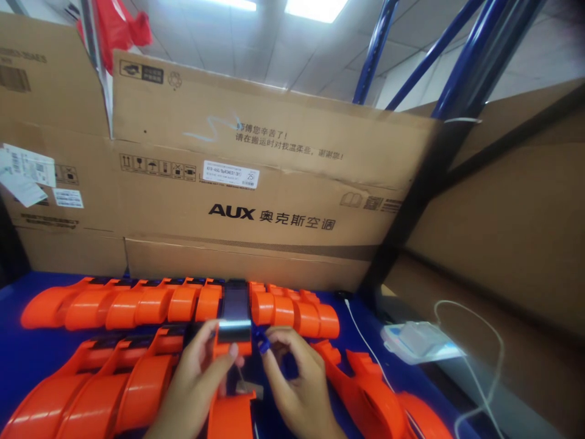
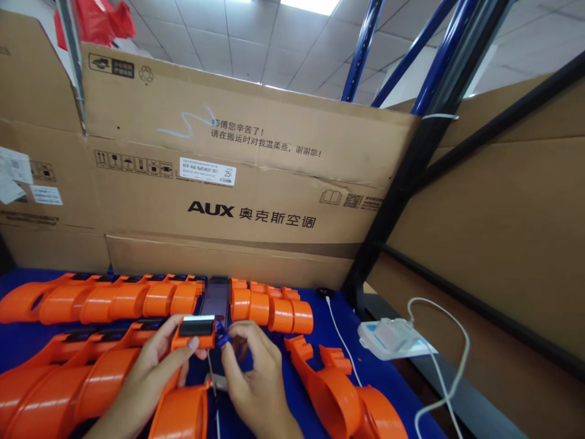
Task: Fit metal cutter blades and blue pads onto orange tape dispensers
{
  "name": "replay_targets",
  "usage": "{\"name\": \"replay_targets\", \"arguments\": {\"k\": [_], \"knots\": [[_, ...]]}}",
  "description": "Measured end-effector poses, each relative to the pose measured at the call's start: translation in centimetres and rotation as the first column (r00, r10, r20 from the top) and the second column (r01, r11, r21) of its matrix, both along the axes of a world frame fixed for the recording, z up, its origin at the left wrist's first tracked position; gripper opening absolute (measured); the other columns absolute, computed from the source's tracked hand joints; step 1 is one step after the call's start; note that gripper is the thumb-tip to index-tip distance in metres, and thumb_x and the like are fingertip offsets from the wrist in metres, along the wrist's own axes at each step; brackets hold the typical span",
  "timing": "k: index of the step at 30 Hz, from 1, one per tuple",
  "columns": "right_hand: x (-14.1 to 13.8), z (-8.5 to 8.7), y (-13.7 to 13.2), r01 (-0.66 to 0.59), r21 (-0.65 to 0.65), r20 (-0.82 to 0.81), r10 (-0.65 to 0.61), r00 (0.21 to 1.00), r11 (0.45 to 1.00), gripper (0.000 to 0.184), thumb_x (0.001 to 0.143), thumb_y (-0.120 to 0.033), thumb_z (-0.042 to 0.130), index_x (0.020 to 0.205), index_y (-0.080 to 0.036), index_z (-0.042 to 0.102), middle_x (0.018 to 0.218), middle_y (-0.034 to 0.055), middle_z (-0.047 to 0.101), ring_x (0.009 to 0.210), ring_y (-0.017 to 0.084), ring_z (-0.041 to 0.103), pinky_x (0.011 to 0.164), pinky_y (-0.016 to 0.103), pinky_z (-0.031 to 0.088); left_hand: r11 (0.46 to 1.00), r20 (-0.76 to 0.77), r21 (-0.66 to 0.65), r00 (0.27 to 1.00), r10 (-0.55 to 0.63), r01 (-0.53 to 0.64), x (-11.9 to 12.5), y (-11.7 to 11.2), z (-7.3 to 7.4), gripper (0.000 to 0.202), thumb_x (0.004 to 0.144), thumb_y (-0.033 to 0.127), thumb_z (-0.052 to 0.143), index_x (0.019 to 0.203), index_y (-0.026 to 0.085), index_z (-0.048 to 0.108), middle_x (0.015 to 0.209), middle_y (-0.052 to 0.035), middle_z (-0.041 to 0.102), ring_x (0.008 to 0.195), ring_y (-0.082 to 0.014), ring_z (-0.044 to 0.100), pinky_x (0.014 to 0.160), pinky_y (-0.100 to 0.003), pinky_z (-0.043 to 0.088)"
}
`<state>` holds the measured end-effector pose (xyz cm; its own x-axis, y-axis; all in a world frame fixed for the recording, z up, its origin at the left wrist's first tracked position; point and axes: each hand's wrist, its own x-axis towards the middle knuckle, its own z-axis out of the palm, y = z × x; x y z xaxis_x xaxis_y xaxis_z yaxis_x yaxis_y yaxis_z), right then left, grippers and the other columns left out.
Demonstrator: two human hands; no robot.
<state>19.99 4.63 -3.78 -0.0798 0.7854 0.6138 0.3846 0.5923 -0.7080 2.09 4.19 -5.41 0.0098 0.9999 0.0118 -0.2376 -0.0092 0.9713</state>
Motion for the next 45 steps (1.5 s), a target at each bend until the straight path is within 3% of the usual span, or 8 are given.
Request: {"name": "replay_targets", "arguments": {"k": [4, 8, 14, 23, 32, 39, 43, 45], "knots": [[0.2, 0.0, -0.1, -0.039, 0.067, 0.178, 0.026, 0.984, 0.997, 0.008, 0.092, -0.020, 0.056, 0.086, -0.022, 0.061, 0.070, 0.0019, 0.064, 0.059, 0.017, 0.060, 0.056, 0.025, 0.046, 1.000, -0.012, 0.019, 1.000, -0.018, 0.018, -0.2, 0.0, 0.0, 0.050, 0.082, 0.046, 0.072, 0.121, 0.021, 0.053, 0.080, -0.0025, 0.073, 0.051, -0.0114, 0.051, 0.047, -0.022, 0.041], [0.2, -0.5, 0.3, -0.027, 0.078, 0.223, 0.009, 0.975, 0.997, 0.013, 0.094, -0.021, 0.055, 0.082, -0.023, 0.057, 0.062, -0.0008, 0.061, 0.053, 0.015, 0.058, 0.053, 0.025, 0.042, 0.999, -0.025, 0.029, 0.999, -0.032, 0.033, -0.2, 0.0, 0.3, 0.049, 0.081, 0.043, 0.073, 0.121, 0.022, 0.053, 0.084, -0.0042, 0.074, 0.054, -0.0130, 0.055, 0.048, -0.023, 0.044], [0.2, -0.6, 0.3, -0.098, 0.101, 0.275, 0.066, 0.959, 0.990, 0.012, 0.097, -0.019, 0.053, 0.088, -0.023, 0.060, 0.085, 0.0059, 0.072, 0.069, 0.018, 0.066, 0.063, 0.027, 0.050, 1.000, -0.032, 0.024, 0.999, -0.011, 0.012, 0.0, 0.0, 0.3, 0.050, 0.078, 0.043, 0.075, 0.119, 0.022, 0.057, 0.073, -0.0009, 0.072, 0.050, -0.0127, 0.052, 0.045, -0.022, 0.043], [0.7, -0.4, 0.7, -0.141, 0.143, 0.391, 0.075, 0.917, 0.980, 0.012, 0.097, -0.023, 0.054, 0.086, -0.023, 0.060, 0.094, 0.0089, 0.070, 0.078, 0.021, 0.067, 0.066, 0.030, 0.052, 1.000, 0.011, 0.019, 1.000, 0.021, -0.022, 0.1, 0.1, 0.3, 0.052, 0.074, 0.042, 0.078, 0.119, 0.023, 0.060, 0.061, 0.0051, 0.063, 0.048, -0.0129, 0.050, 0.046, -0.023, 0.043], [0.7, -0.1, 0.7, -0.162, 0.132, 0.421, 0.093, 0.902, 0.978, 0.015, 0.099, -0.025, 0.052, 0.086, -0.023, 0.060, 0.094, 0.0083, 0.068, 0.081, 0.020, 0.066, 0.068, 0.029, 0.051, 0.999, 0.011, 0.045, 1.000, 0.001, -0.001, 0.1, -0.1, 0.1, 0.048, 0.076, 0.041, 0.077, 0.118, 0.024, 0.061, 0.076, 0.0016, 0.070, 0.055, -0.0132, 0.056, 0.051, -0.023, 0.046], [0.9, 0.3, 0.6, -0.184, 0.096, 0.432, 0.125, 0.893, 0.978, 0.015, 0.099, -0.025, 0.050, 0.088, -0.023, 0.059, 0.095, 0.0082, 0.066, 0.083, 0.021, 0.064, 0.069, 0.029, 0.051, 1.000, 0.019, 0.005, 0.999, 0.028, -0.028, 0.2, -0.2, -0.3, 0.057, 0.074, 0.046, 0.079, 0.122, 0.022, 0.059, 0.063, 0.0046, 0.065, 0.048, -0.0128, 0.052, 0.047, -0.023, 0.043], [0.8, 0.4, 0.3, -0.210, 0.049, 0.346, 0.181, 0.921, 0.977, 0.013, 0.097, -0.028, 0.054, 0.085, -0.024, 0.055, 0.096, 0.0080, 0.064, 0.084, 0.021, 0.061, 0.070, 0.031, 0.049, 1.000, 0.041, 0.001, 0.999, -0.017, 0.017, 0.1, -0.2, -0.1, 0.058, 0.075, 0.044, 0.079, 0.124, 0.022, 0.056, 0.062, 0.0051, 0.065, 0.048, -0.0130, 0.053, 0.048, -0.024, 0.045], [0.8, 0.4, 0.1, -0.246, 0.016, 0.203, 0.237, 0.950, 0.969, 0.015, 0.097, -0.034, 0.054, 0.086, -0.024, 0.053, 0.095, 0.0074, 0.062, 0.083, 0.021, 0.059, 0.071, 0.031, 0.049, 0.998, 0.070, 0.016, 0.995, -0.069, 0.068, 0.1, -0.2, 0.3, 0.052, 0.078, 0.043, 0.077, 0.121, 0.021, 0.057, 0.060, 0.0048, 0.065, 0.047, -0.0122, 0.053, 0.048, -0.023, 0.045]]}}
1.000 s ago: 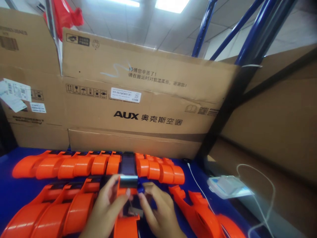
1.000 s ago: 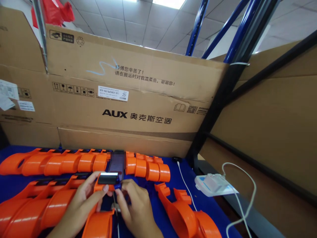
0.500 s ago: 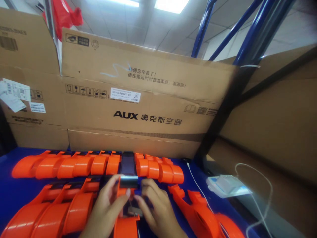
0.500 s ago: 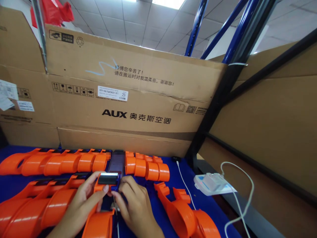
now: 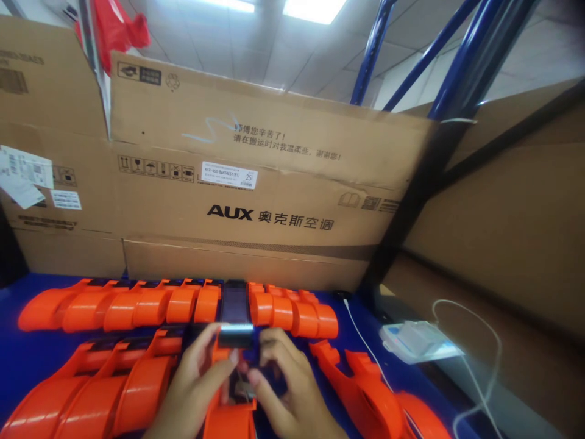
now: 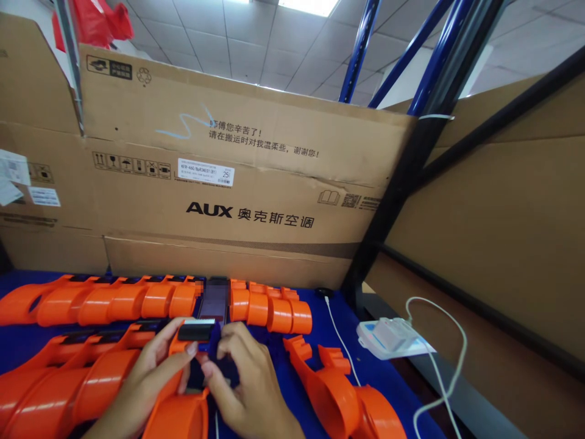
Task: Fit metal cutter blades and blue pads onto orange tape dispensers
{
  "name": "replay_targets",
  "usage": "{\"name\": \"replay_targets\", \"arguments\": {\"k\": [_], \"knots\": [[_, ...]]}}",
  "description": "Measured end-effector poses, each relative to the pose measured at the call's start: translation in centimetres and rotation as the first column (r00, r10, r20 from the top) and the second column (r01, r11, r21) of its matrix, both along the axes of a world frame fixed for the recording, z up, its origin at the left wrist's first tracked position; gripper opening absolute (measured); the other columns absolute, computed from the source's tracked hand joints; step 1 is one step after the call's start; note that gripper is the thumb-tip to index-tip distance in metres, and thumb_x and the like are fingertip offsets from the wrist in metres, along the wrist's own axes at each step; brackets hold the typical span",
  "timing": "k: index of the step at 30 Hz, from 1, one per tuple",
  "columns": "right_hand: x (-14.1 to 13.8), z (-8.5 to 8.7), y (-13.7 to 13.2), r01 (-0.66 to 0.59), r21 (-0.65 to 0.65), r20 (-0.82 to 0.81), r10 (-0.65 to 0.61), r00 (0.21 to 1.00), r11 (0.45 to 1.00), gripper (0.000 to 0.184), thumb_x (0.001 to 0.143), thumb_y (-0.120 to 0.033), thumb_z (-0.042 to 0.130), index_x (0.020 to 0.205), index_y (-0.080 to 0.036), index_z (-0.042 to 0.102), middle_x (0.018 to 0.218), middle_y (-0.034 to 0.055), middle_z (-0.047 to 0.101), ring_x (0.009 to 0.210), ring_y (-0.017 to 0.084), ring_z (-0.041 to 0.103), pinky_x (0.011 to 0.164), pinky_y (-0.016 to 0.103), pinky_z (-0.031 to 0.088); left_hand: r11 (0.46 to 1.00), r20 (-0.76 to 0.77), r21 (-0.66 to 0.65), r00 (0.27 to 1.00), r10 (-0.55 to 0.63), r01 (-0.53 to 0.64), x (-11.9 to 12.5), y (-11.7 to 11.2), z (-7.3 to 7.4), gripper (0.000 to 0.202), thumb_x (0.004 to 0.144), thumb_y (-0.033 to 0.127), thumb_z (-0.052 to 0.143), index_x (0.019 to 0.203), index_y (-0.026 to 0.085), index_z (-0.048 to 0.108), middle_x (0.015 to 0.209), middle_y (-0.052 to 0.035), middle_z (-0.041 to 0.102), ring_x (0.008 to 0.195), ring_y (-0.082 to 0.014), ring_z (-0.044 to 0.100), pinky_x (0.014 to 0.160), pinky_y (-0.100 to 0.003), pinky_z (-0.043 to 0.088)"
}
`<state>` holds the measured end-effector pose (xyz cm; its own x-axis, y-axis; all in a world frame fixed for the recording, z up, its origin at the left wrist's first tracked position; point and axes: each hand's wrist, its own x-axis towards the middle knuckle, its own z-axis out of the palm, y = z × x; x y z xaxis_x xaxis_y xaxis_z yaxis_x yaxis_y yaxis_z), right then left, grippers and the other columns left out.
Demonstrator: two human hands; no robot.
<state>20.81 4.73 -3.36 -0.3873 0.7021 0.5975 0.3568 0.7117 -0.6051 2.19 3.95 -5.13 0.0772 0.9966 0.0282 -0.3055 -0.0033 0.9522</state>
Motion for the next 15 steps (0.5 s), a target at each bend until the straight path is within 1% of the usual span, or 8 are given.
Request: {"name": "replay_targets", "arguments": {"k": [3, 5, 8, 10, 11, 13, 14, 15], "knots": [[-0.1, -0.1, 0.0, -0.044, -0.146, -0.316, -0.004, 0.949, 0.988, 0.021, 0.100, -0.044, 0.046, 0.094, -0.025, 0.053, 0.095, 0.0064, 0.060, 0.081, 0.021, 0.057, 0.071, 0.031, 0.049, 0.997, 0.059, 0.010, 0.996, -0.071, 0.070, 0.1, -0.1, 0.5, 0.051, 0.080, 0.044, 0.075, 0.122, 0.021, 0.057, 0.061, 0.0016, 0.068, 0.043, -0.0118, 0.054, 0.045, -0.022, 0.042], [-0.1, -0.1, 0.1, -0.107, -0.273, -0.450, -0.029, 0.892, 0.956, 0.023, 0.101, -0.046, 0.043, 0.107, -0.027, 0.054, 0.102, 0.0069, 0.062, 0.086, 0.021, 0.059, 0.076, 0.031, 0.049, 0.996, 0.100, 0.014, 0.990, -0.094, 0.094, 0.3, -0.2, 0.8, 0.055, 0.079, 0.043, 0.076, 0.126, 0.022, 0.054, 0.064, -0.0006, 0.071, 0.040, -0.0120, 0.055, 0.044, -0.023, 0.042], [-0.1, 0.3, 0.1, -0.291, -0.427, -0.514, 0.035, 0.857, 0.856, 0.035, 0.100, -0.048, 0.046, 0.129, -0.029, 0.050, 0.111, 0.0068, 0.066, 0.098, 0.023, 0.062, 0.092, 0.036, 0.047, 0.995, 0.144, 0.027, 0.984, -0.101, 0.098, 0.8, -0.5, 1.0, 0.058, 0.074, 0.039, 0.080, 0.126, 0.026, 0.057, 0.084, -0.0054, 0.076, 0.046, -0.0144, 0.063, 0.053, -0.029, 0.052], [-0.1, 0.5, 0.1, -0.404, -0.480, -0.531, 0.108, 0.840, 0.779, 0.041, 0.098, -0.050, 0.049, 0.133, -0.029, 0.050, 0.112, 0.0069, 0.067, 0.104, 0.025, 0.062, 0.097, 0.038, 0.044, 0.993, 0.169, 0.022, 0.978, -0.121, 0.119, 1.1, -0.8, 0.9, 0.061, 0.072, 0.038, 0.082, 0.127, 0.028, 0.059, 0.103, -0.0088, 0.075, 0.055, -0.0171, 0.069, 0.063, -0.035, 0.058], [0.0, 0.7, 0.1, -0.441, -0.496, -0.537, 0.134, 0.833, 0.748, 0.042, 0.096, -0.051, 0.051, 0.131, -0.028, 0.052, 0.113, 0.0073, 0.067, 0.106, 0.026, 0.062, 0.096, 0.039, 0.045, 0.988, 0.177, 0.007, 0.972, -0.153, 0.154, 1.2, -0.9, 0.9, 0.066, 0.073, 0.039, 0.082, 0.132, 0.029, 0.056, 0.106, -0.0099, 0.074, 0.058, -0.0191, 0.071, 0.065, -0.038, 0.059], [0.0, 0.7, 0.2, -0.477, -0.510, -0.554, 0.151, 0.819, 0.716, 0.041, 0.093, -0.053, 0.056, 0.125, -0.027, 0.056, 0.111, 0.0077, 0.067, 0.104, 0.027, 0.063, 0.090, 0.037, 0.047, 0.967, 0.184, -0.043, 0.953, -0.240, 0.251, 1.3, -1.2, 0.8, 0.078, 0.076, 0.040, 0.080, 0.144, 0.031, 0.043, 0.100, -0.0105, 0.075, 0.060, -0.0234, 0.073, 0.064, -0.042, 0.060], [-0.1, 0.7, 0.3, -0.479, -0.510, -0.563, 0.144, 0.814, 0.715, 0.040, 0.092, -0.053, 0.057, 0.122, -0.027, 0.057, 0.108, 0.0072, 0.067, 0.100, 0.026, 0.064, 0.086, 0.036, 0.048, 0.955, 0.185, -0.060, 0.943, -0.275, 0.290, 1.4, -1.3, 0.8, 0.082, 0.077, 0.039, 0.080, 0.147, 0.032, 0.039, 0.100, -0.0112, 0.075, 0.063, -0.0257, 0.075, 0.065, -0.043, 0.060], [-0.2, 0.5, 0.4, -0.468, -0.507, -0.569, 0.127, 0.812, 0.724, 0.037, 0.092, -0.053, 0.058, 0.118, -0.027, 0.058, 0.104, 0.0063, 0.067, 0.096, 0.025, 0.064, 0.083, 0.034, 0.048, 0.949, 0.186, -0.059, 0.937, -0.295, 0.311, 1.3, -1.3, 0.8, 0.083, 0.076, 0.037, 0.081, 0.147, 0.033, 0.039, 0.108, -0.0130, 0.074, 0.071, -0.0282, 0.076, 0.067, -0.044, 0.060]]}}
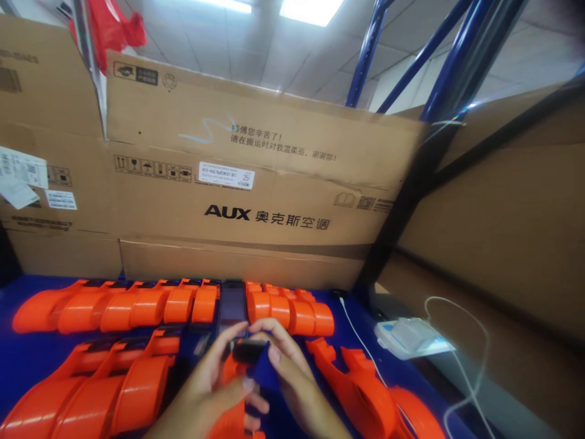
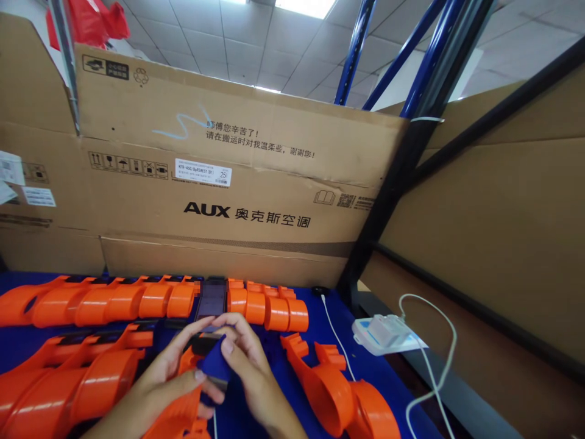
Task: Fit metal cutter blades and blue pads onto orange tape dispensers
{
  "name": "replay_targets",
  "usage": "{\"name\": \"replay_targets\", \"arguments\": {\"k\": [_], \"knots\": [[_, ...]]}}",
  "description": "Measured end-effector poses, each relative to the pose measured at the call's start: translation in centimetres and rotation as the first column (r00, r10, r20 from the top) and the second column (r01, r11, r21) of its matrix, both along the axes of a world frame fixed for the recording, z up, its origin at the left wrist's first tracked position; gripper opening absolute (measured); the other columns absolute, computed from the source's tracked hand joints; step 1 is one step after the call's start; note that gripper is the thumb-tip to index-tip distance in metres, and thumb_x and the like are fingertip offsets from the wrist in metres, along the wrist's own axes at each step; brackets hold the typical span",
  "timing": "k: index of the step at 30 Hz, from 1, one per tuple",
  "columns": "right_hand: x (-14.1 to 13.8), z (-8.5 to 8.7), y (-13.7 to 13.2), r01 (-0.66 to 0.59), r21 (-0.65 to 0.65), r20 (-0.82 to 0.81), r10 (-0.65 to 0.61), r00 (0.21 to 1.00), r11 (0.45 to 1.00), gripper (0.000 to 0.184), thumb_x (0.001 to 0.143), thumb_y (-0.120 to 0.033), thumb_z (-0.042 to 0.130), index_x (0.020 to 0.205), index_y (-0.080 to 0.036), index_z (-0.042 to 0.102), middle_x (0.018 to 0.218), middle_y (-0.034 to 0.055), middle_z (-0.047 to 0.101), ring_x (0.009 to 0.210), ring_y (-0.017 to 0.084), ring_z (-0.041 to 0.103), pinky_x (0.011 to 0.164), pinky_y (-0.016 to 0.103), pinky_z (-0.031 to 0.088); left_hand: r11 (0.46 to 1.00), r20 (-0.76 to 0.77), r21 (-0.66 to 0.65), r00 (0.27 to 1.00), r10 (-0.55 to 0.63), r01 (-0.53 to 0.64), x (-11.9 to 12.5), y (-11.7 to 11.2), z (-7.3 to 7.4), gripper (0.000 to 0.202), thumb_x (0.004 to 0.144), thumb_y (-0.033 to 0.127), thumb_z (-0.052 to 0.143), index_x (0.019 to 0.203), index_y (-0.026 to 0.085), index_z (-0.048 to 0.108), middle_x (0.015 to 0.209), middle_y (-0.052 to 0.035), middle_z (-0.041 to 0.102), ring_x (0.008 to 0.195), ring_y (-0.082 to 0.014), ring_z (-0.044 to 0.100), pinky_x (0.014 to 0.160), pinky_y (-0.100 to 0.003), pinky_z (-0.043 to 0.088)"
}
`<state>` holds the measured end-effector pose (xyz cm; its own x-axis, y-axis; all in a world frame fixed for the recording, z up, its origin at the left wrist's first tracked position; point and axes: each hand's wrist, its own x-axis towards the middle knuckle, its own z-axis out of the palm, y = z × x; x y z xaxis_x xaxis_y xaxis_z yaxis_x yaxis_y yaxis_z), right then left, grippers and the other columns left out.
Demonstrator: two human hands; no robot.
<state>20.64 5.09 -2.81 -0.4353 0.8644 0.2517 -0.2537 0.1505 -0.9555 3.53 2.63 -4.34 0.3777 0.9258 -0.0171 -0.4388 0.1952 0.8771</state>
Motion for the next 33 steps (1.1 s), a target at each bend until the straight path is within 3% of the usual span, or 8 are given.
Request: {"name": "replay_targets", "arguments": {"k": [3, 5, 10, 17, 21, 24, 26, 33], "knots": [[-0.4, -0.5, 0.2, 0.115, 0.054, 0.011, -0.115, 0.993, 0.992, 0.033, 0.088, -0.051, 0.066, 0.109, -0.026, 0.057, 0.096, 0.0033, 0.064, 0.089, 0.021, 0.061, 0.080, 0.031, 0.047, 0.996, 0.028, 0.089, 0.999, 0.015, -0.018, -0.2, -0.1, 0.0, 0.071, 0.069, 0.031, 0.088, 0.134, 0.031, 0.059, 0.142, -0.0145, 0.059, 0.105, -0.0336, 0.072, 0.087, -0.045, 0.058], [-0.8, -0.9, 0.3, 0.169, 0.100, 0.046, -0.174, 0.984, 0.981, 0.033, 0.087, -0.050, 0.069, 0.104, -0.025, 0.056, 0.095, 0.0025, 0.061, 0.085, 0.019, 0.057, 0.078, 0.029, 0.046, 0.990, 0.020, 0.131, 0.999, 0.042, -0.044, -0.3, 0.0, 0.1, 0.062, 0.070, 0.034, 0.086, 0.128, 0.027, 0.065, 0.145, -0.0138, 0.057, 0.115, -0.0345, 0.066, 0.093, -0.045, 0.055], [-1.4, -1.5, 0.2, 0.152, 0.103, 0.083, -0.160, 0.984, 0.983, 0.032, 0.089, -0.051, 0.066, 0.098, -0.025, 0.050, 0.093, 0.0018, 0.057, 0.075, 0.016, 0.053, 0.069, 0.027, 0.046, 0.992, -0.051, 0.111, 0.997, 0.058, -0.052, -0.6, 0.5, 0.1, 0.059, 0.077, 0.041, 0.080, 0.131, 0.024, 0.062, 0.129, -0.0166, 0.067, 0.075, -0.0265, 0.074, 0.071, -0.043, 0.061], [-1.2, -1.1, 0.3, 0.211, 0.121, 0.159, -0.229, 0.960, 0.970, 0.035, 0.093, -0.058, 0.055, 0.105, -0.025, 0.054, 0.088, 0.0007, 0.059, 0.070, 0.016, 0.054, 0.065, 0.027, 0.045, 0.997, -0.060, 0.054, 0.996, 0.061, -0.058, -1.1, 0.6, 0.8, 0.049, 0.078, 0.036, 0.079, 0.123, 0.022, 0.066, 0.109, -0.0140, 0.077, 0.069, -0.0254, 0.075, 0.069, -0.040, 0.060], [-0.4, -0.8, 0.6, 0.290, 0.211, 0.374, -0.351, 0.858, 0.934, 0.033, 0.100, -0.050, 0.043, 0.094, -0.022, 0.059, 0.074, -0.0016, 0.056, 0.065, 0.015, 0.050, 0.060, 0.024, 0.040, 0.987, 0.065, -0.058, 0.986, 0.155, -0.151, -1.6, 1.1, 0.6, 0.050, 0.079, 0.042, 0.075, 0.120, 0.014, 0.066, 0.098, -0.0164, 0.080, 0.069, -0.0294, 0.076, 0.067, -0.041, 0.060], [-0.1, -0.6, 0.2, 0.169, 0.255, 0.627, -0.296, 0.720, 0.952, 0.008, 0.090, -0.030, 0.061, 0.088, -0.022, 0.060, 0.059, -0.0061, 0.048, 0.055, 0.013, 0.044, 0.051, 0.023, 0.029, 0.975, 0.206, -0.175, 0.964, 0.170, -0.134, -2.1, 1.4, 0.5, 0.062, 0.075, 0.048, 0.074, 0.124, 0.010, 0.064, 0.087, -0.0151, 0.081, 0.074, -0.0328, 0.076, 0.064, -0.040, 0.059], [-0.2, -0.3, -0.3, 0.075, 0.246, 0.734, -0.237, 0.636, 0.966, 0.009, 0.082, -0.021, 0.064, 0.090, -0.023, 0.060, 0.055, -0.0075, 0.049, 0.052, 0.012, 0.045, 0.050, 0.023, 0.026, 0.970, 0.261, -0.213, 0.950, 0.169, -0.114, -2.4, 1.4, 0.6, 0.066, 0.074, 0.052, 0.073, 0.125, 0.010, 0.065, 0.085, -0.0139, 0.080, 0.073, -0.0322, 0.075, 0.063, -0.039, 0.058], [-1.0, -0.5, -1.1, -0.013, 0.285, 0.800, -0.231, 0.554, 0.958, 0.022, 0.069, -0.006, 0.060, 0.083, -0.023, 0.060, 0.063, -0.0072, 0.060, 0.056, 0.011, 0.051, 0.059, 0.024, 0.032, 0.984, 0.323, -0.129, 0.933, 0.159, -0.123, -3.0, 1.5, 0.5, 0.056, 0.082, 0.051, 0.067, 0.123, 0.013, 0.066, 0.078, -0.0085, 0.078, 0.059, -0.0218, 0.069, 0.054, -0.029, 0.052]]}}
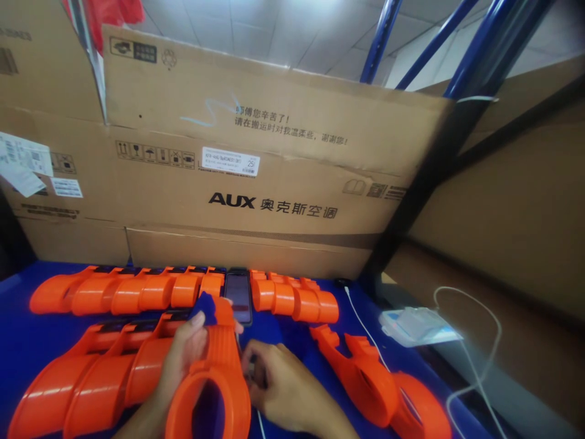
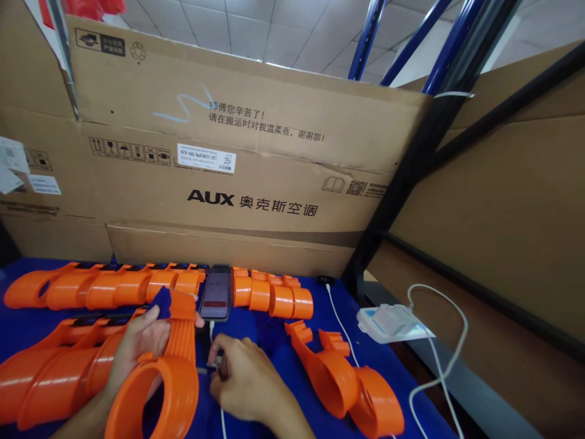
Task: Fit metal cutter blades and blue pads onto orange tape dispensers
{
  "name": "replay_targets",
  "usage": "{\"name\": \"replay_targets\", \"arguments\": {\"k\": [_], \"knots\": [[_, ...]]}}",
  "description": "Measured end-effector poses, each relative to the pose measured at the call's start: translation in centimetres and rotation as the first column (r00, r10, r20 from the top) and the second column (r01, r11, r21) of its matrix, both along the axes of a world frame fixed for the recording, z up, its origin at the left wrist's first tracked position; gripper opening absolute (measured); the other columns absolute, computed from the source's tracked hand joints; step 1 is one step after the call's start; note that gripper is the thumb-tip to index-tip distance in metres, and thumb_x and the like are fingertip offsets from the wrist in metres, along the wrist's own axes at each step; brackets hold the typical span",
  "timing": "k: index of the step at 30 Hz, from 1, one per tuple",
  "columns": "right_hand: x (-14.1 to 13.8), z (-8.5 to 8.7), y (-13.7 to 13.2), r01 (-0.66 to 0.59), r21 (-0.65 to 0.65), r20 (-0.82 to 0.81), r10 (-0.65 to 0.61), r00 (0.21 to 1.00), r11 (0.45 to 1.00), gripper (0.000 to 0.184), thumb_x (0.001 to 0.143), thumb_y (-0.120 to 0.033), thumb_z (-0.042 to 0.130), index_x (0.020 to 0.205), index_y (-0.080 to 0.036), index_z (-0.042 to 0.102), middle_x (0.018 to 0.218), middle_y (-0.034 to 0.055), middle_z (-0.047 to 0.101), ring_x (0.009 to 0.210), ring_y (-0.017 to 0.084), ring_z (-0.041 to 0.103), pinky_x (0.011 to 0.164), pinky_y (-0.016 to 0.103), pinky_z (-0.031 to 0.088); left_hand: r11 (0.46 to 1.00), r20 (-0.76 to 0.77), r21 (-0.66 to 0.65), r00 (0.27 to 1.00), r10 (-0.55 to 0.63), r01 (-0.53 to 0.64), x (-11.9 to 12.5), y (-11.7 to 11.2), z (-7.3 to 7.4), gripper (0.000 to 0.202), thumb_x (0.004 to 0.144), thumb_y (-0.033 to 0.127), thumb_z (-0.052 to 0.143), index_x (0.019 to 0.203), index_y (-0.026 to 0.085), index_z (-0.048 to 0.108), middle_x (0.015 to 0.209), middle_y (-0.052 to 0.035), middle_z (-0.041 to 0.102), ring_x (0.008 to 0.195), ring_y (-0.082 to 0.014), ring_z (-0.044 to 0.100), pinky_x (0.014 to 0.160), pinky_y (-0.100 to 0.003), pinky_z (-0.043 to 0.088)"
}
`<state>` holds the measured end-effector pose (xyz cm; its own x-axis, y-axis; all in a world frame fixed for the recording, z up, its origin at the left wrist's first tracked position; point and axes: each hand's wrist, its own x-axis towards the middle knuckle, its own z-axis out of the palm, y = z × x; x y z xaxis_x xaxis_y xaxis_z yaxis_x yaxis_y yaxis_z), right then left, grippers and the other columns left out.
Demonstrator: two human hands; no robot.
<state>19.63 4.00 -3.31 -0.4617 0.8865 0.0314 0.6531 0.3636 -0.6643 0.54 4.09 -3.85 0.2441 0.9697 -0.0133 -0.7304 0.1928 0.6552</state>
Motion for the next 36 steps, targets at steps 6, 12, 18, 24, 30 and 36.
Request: {"name": "replay_targets", "arguments": {"k": [6, 12, 18, 24, 30, 36], "knots": [[0.2, -0.9, 0.7, 0.050, -0.098, -0.156, -0.065, 0.986, 0.994, 0.024, 0.067, -0.003, 0.050, 0.079, -0.021, 0.059, 0.054, -0.0084, 0.049, 0.048, 0.009, 0.042, 0.047, 0.021, 0.023, 1.000, 0.020, -0.010, 1.000, 0.005, -0.005, -0.1, 0.1, -0.4, 0.055, 0.085, 0.051, 0.065, 0.124, 0.013, 0.066, 0.079, -0.0096, 0.078, 0.059, -0.0230, 0.070, 0.053, -0.029, 0.050], [0.9, -1.2, 1.9, 0.132, -0.199, -0.422, -0.206, 0.883, 0.971, 0.015, 0.072, -0.009, 0.048, 0.079, -0.020, 0.055, 0.048, -0.0100, 0.045, 0.041, 0.008, 0.038, 0.042, 0.018, 0.023, 1.000, 0.038, -0.013, 0.999, -0.001, 0.001, 0.6, -0.1, 0.2, 0.050, 0.082, 0.038, 0.068, 0.126, 0.013, 0.065, 0.092, -0.0126, 0.080, 0.083, -0.0326, 0.076, 0.080, -0.042, 0.058], [1.9, -0.6, 2.6, 0.337, -0.123, -0.592, -0.341, 0.730, 0.934, 0.005, 0.072, -0.016, 0.054, 0.076, -0.019, 0.056, 0.049, -0.0098, 0.039, 0.044, 0.007, 0.032, 0.043, 0.018, 0.022, 0.993, 0.021, -0.087, 0.997, -0.077, 0.078, 1.8, -1.0, -0.2, 0.052, 0.077, 0.030, 0.075, 0.127, 0.017, 0.065, 0.104, -0.0146, 0.080, 0.102, -0.0380, 0.073, 0.090, -0.051, 0.056], [1.5, 0.0, 1.9, 0.321, -0.050, -0.692, -0.265, 0.671, 0.946, 0.009, 0.081, -0.027, 0.061, 0.081, -0.019, 0.059, 0.052, -0.0091, 0.038, 0.047, 0.008, 0.029, 0.046, 0.020, 0.021, 0.998, -0.115, -0.070, 0.993, -0.008, 0.000, 1.6, -1.3, -1.1, 0.041, 0.073, 0.026, 0.081, 0.114, 0.023, 0.074, 0.114, -0.0100, 0.079, 0.115, -0.0356, 0.068, 0.100, -0.048, 0.051], [0.9, 0.2, 1.2, 0.119, -0.196, -0.813, -0.229, 0.535, 0.973, 0.035, 0.092, -0.051, 0.059, 0.115, -0.024, 0.056, 0.062, -0.0058, 0.051, 0.051, 0.013, 0.048, 0.050, 0.023, 0.037, 0.998, -0.014, 0.044, 0.999, -0.033, 0.033, 1.8, -0.5, -0.3, 0.042, 0.073, 0.035, 0.077, 0.111, 0.016, 0.076, 0.104, -0.0158, 0.080, 0.112, -0.0401, 0.068, 0.096, -0.052, 0.054], [-0.4, 0.4, 0.7, -0.092, -0.279, -0.854, -0.203, 0.479, 0.956, 0.036, 0.095, -0.056, 0.053, 0.117, -0.028, 0.059, 0.093, 0.0023, 0.068, 0.078, 0.020, 0.065, 0.068, 0.030, 0.050, 0.999, -0.007, 0.036, 0.999, -0.039, 0.039, 1.7, -0.7, 0.1, 0.045, 0.075, 0.035, 0.075, 0.116, 0.016, 0.073, 0.104, -0.0153, 0.080, 0.108, -0.0393, 0.070, 0.093, -0.053, 0.056]]}}
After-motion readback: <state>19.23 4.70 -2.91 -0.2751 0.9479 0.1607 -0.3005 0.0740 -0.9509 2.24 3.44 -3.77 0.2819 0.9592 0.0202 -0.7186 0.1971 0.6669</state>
